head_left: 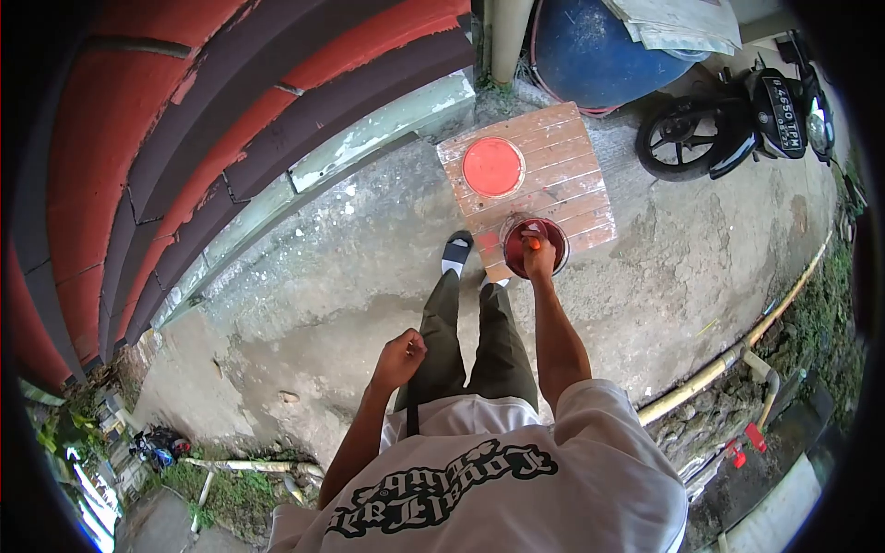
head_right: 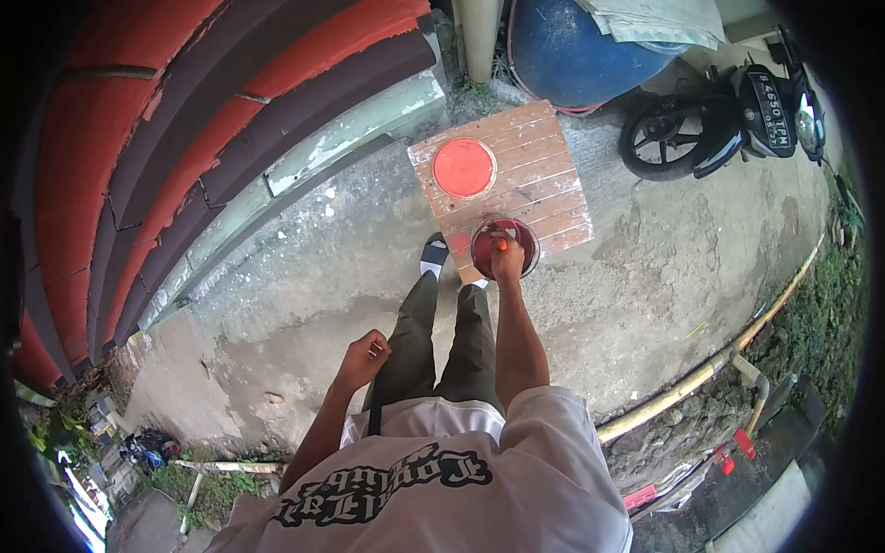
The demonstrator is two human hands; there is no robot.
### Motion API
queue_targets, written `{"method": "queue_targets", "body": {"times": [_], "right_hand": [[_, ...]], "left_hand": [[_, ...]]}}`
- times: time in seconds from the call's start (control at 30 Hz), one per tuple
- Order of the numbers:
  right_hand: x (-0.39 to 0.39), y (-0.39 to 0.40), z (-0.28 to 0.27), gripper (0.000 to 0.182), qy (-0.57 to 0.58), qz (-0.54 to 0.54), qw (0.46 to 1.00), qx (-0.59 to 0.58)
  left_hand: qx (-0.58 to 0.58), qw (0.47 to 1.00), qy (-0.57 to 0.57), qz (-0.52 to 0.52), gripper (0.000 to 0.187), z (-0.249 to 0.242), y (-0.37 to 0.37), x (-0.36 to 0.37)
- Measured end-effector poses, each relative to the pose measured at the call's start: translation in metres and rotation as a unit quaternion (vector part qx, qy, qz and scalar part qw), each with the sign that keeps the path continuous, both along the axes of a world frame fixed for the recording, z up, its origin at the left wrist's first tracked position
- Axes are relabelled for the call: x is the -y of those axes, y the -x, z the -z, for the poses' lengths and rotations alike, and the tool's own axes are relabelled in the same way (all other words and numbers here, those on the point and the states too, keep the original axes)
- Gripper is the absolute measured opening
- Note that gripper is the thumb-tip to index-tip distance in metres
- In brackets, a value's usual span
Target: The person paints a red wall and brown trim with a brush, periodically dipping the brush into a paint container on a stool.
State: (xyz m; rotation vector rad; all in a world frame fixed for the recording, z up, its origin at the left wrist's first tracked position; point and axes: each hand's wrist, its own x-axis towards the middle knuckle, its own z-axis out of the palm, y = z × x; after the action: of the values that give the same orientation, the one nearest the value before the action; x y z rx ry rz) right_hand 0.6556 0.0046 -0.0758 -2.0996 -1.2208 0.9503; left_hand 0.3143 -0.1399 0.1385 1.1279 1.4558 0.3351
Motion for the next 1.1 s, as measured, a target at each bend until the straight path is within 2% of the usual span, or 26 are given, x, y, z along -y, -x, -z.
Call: {"method": "queue_targets", "body": {"times": [0.43, 0.53, 0.63, 0.7, 0.87, 1.03, 1.1], "right_hand": [[0.006, 0.001, 0.01, 0.021, -0.005, 0.01, 1.0, 0.004], [0.01, -0.001, 0.008, 0.018, -0.036, 0.026, 0.999, 0.001], [0.018, -0.009, -0.011, 0.02, -0.074, 0.059, 0.992, -0.081], [0.026, -0.019, -0.011, 0.022, -0.091, 0.102, 0.974, -0.18], [0.042, -0.039, -0.082, 0.033, -0.037, 0.245, 0.881, -0.404], [0.05, -0.067, -0.135, 0.036, -0.019, 0.322, 0.824, -0.466], [0.05, -0.076, -0.148, 0.035, -0.018, 0.336, 0.805, -0.489]], "left_hand": [[-0.032, 0.999, -0.006, -0.013, 0.01, -0.001, 0.002, 0.006], [-0.026, 1.0, -0.004, -0.016, 0.01, -0.001, 0.001, 0.004], [-0.024, 1.0, -0.013, -0.014, 0.011, 0.0, -0.001, -0.001], [-0.021, 1.0, -0.016, -0.014, 0.011, 0.0, -0.002, -0.005], [-0.086, 0.995, -0.033, -0.029, 0.011, 0.024, 0.019, -0.007], [-0.13, 0.99, -0.005, -0.059, 0.013, 0.059, 0.068, 0.007], [-0.106, 0.986, 0.045, -0.117, 0.013, 0.057, 0.076, 0.007]]}}
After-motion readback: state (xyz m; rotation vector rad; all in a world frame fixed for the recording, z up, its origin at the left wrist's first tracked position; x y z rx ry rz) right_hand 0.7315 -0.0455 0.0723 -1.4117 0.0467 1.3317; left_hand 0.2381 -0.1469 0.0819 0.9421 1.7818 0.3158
